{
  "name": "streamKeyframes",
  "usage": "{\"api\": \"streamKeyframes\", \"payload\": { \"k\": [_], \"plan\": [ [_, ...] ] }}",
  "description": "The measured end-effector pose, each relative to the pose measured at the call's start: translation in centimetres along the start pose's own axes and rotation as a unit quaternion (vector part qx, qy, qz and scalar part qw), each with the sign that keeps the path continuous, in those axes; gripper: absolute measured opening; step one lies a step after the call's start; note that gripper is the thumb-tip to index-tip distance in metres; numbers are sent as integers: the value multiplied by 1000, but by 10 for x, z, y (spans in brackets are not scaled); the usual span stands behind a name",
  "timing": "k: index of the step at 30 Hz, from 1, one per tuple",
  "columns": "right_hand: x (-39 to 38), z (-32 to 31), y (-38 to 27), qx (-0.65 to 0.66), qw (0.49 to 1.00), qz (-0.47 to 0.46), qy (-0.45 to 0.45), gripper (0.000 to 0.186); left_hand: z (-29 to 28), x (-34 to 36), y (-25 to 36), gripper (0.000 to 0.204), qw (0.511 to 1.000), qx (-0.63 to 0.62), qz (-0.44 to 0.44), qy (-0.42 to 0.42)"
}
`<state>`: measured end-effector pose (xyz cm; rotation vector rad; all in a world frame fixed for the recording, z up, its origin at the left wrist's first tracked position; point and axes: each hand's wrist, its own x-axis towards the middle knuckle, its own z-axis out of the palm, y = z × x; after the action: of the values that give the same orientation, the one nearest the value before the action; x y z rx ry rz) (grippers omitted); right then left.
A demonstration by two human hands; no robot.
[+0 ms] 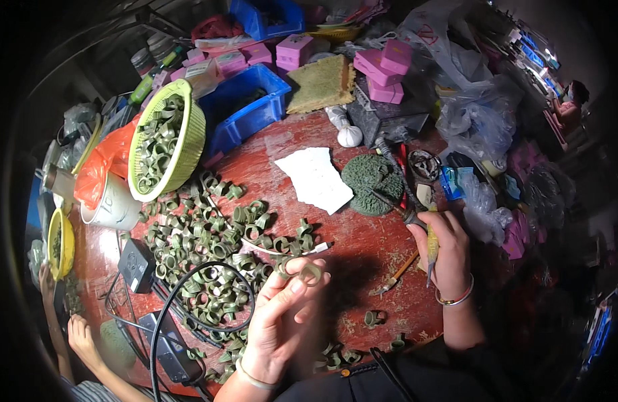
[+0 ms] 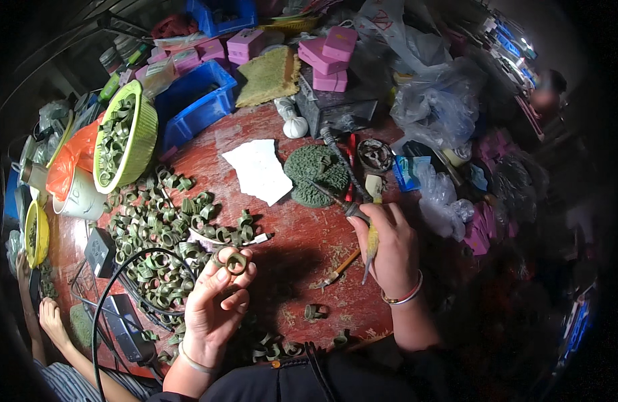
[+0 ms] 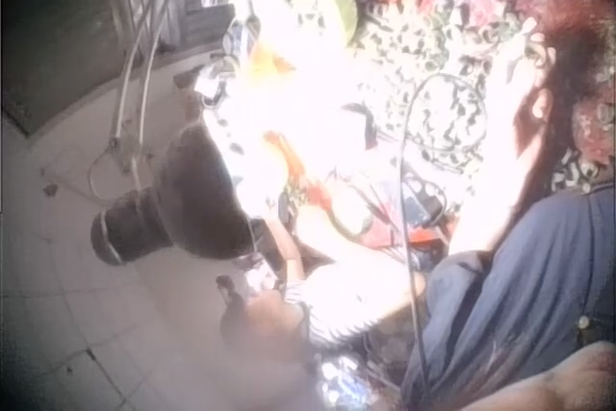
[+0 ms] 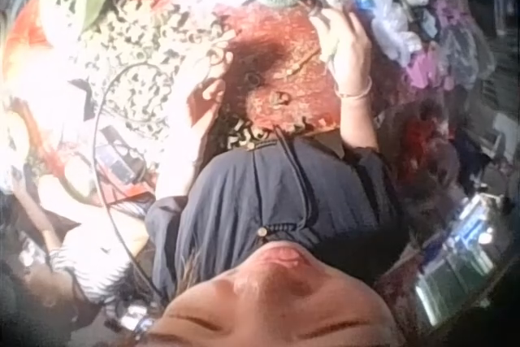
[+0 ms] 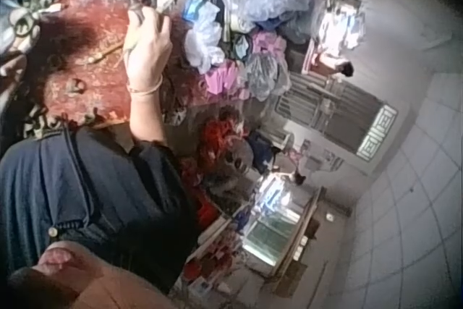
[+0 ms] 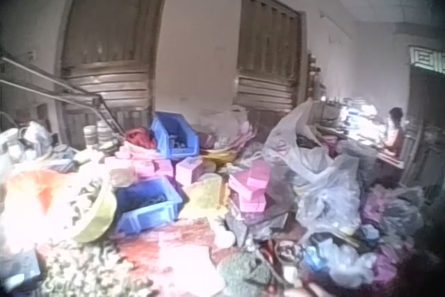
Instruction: Polishing the inner surface of small jade rings using a handheld rotary tool.
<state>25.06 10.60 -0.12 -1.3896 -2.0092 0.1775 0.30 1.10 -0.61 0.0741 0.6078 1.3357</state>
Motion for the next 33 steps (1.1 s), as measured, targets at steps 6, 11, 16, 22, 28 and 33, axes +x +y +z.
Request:
{"api": "streamKeyframes", "payload": {
  "k": [6,11,16,22,28,33],
  "plan": [
    [-9,-10,-23,52,990,-97,86,19,5,1,2,29,999,29,-8,-13],
    [-19,-5,-33,34,975,-219,30,33,9,0,5,28,999,37,-12,11],
    [-18,4,-31,70,972,-222,2,35,8,-1,4,28,999,35,-12,22],
    [-16,2,-32,57,972,-227,-9,35,7,0,3,27,1000,25,-13,12],
    [-19,3,-32,54,976,-208,-25,35,7,0,3,28,999,24,-16,17],
    [-19,5,-31,54,974,-220,-18,36,7,-1,3,29,999,22,-14,20]
  ]
}}
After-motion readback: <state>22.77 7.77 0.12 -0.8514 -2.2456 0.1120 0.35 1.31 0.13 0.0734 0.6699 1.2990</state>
